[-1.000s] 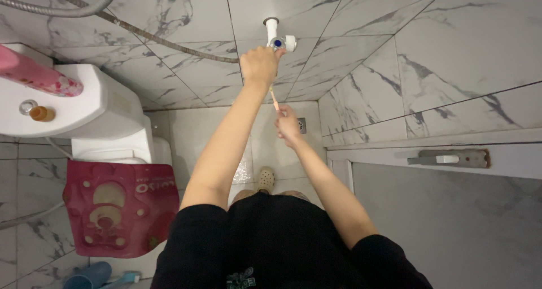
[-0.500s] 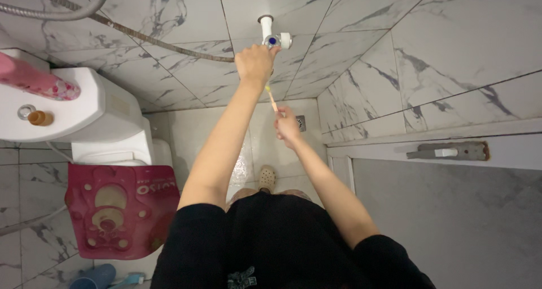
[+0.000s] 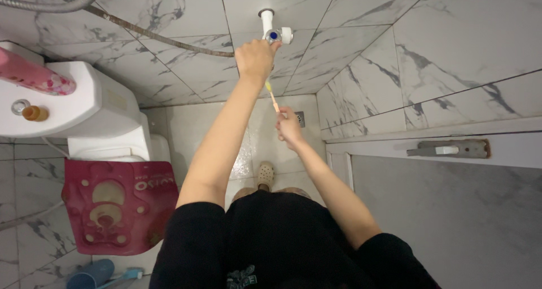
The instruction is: The person brushes two mats with a toothbrush, rinses them with a showerhead, and pours liquid from a bottle onto one of the mats.
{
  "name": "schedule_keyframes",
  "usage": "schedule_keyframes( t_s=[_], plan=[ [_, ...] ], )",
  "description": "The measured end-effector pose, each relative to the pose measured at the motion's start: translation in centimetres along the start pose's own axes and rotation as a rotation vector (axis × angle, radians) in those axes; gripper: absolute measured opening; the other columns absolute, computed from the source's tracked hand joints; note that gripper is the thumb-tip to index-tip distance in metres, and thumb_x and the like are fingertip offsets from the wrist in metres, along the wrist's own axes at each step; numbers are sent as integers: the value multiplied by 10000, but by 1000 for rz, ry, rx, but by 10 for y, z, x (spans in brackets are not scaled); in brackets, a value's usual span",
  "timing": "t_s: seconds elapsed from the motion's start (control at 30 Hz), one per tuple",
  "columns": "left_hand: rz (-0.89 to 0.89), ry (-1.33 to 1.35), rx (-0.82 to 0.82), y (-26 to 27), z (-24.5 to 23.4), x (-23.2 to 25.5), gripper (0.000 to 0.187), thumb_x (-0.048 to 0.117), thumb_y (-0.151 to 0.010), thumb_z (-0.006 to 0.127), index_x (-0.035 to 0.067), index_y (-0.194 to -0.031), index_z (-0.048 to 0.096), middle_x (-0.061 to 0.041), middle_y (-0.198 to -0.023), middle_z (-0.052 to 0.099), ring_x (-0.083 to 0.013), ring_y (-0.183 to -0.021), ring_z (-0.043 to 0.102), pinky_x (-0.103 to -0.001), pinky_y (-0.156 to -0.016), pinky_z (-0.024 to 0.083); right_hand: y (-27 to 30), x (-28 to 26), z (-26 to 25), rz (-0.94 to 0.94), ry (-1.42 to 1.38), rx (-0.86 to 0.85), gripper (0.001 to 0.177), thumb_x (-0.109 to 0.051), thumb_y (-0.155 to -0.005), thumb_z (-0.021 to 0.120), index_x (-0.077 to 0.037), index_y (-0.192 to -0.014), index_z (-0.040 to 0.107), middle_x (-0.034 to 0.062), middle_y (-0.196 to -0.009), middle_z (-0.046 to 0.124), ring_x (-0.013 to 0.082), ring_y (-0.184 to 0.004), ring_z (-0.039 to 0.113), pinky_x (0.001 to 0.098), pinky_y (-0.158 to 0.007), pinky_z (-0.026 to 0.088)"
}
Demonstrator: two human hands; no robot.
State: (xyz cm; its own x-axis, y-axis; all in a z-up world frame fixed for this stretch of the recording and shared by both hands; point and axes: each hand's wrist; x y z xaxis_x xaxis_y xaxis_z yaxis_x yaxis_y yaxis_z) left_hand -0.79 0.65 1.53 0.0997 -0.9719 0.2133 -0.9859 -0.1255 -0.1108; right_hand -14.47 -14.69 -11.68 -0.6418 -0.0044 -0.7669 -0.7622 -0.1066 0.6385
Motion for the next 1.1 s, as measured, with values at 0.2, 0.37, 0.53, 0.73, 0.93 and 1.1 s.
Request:
schedule_keyframes(
  t_s=[0.2,0.37,0.53,0.73,0.93,1.1],
  plan=[
    [1,15,-7,-1,4,-2,596,616,-974,537,127,-713,756,-88,-656,716,-287,-624,722,-403,-526,512,-1,-7,1,-17,-24,-20,265,-233,-1054,483,-122,-1295,487,7,-708,469,81,-498,359,266,-396,271],
    [33,19,48,-2,8,-4,587,617,-964,548,131,-713,759,-89,-665,718,-289,-622,724,-404,-510,514,-1,-19,5,-30,-25,-44,274,-242,-1062,492,-113,-1303,486,0,-712,459,78,-509,369,261,-403,279],
    [63,18,26,-6,19,-10,603,629,-969,546,123,-717,756,-102,-677,720,-299,-630,722,-403,-518,518,3,-13,2,-38,-5,-50,282,-240,-1044,495,-107,-1293,508,14,-694,465,89,-479,336,271,-379,256],
    [420,-1,182,-35,37,-51,616,655,-932,549,129,-673,741,-81,-649,702,-295,-622,706,-428,-529,522,-14,18,-22,-503,379,99,235,-224,-1049,601,-102,-1249,618,68,-827,625,158,-653,600,352,-544,502],
    [408,-105,-7,-32,17,-50,664,717,-951,517,114,-780,733,-93,-764,711,-290,-750,720,-422,-611,529,40,2,-43,-509,1157,424,294,-293,-1007,538,-251,-1282,634,202,-851,726,474,-808,677,595,-702,514],
    [-14,316,246,23,19,-55,578,625,-904,541,129,-1152,705,-144,-1055,721,-377,-833,705,-487,-622,549,40,16,-53,-560,1266,312,316,-281,-1055,497,-243,-1363,558,224,-852,709,481,-770,673,599,-672,518]
  ],
)
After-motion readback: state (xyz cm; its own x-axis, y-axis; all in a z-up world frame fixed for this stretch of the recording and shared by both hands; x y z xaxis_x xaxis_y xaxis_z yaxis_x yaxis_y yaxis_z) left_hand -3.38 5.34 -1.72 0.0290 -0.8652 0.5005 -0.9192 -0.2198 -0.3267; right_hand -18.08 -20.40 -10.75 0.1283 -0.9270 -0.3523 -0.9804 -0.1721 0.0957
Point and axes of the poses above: each hand's wrist, its own y-axis away from the middle knuckle, its own z-axis out of the palm, x = y × z
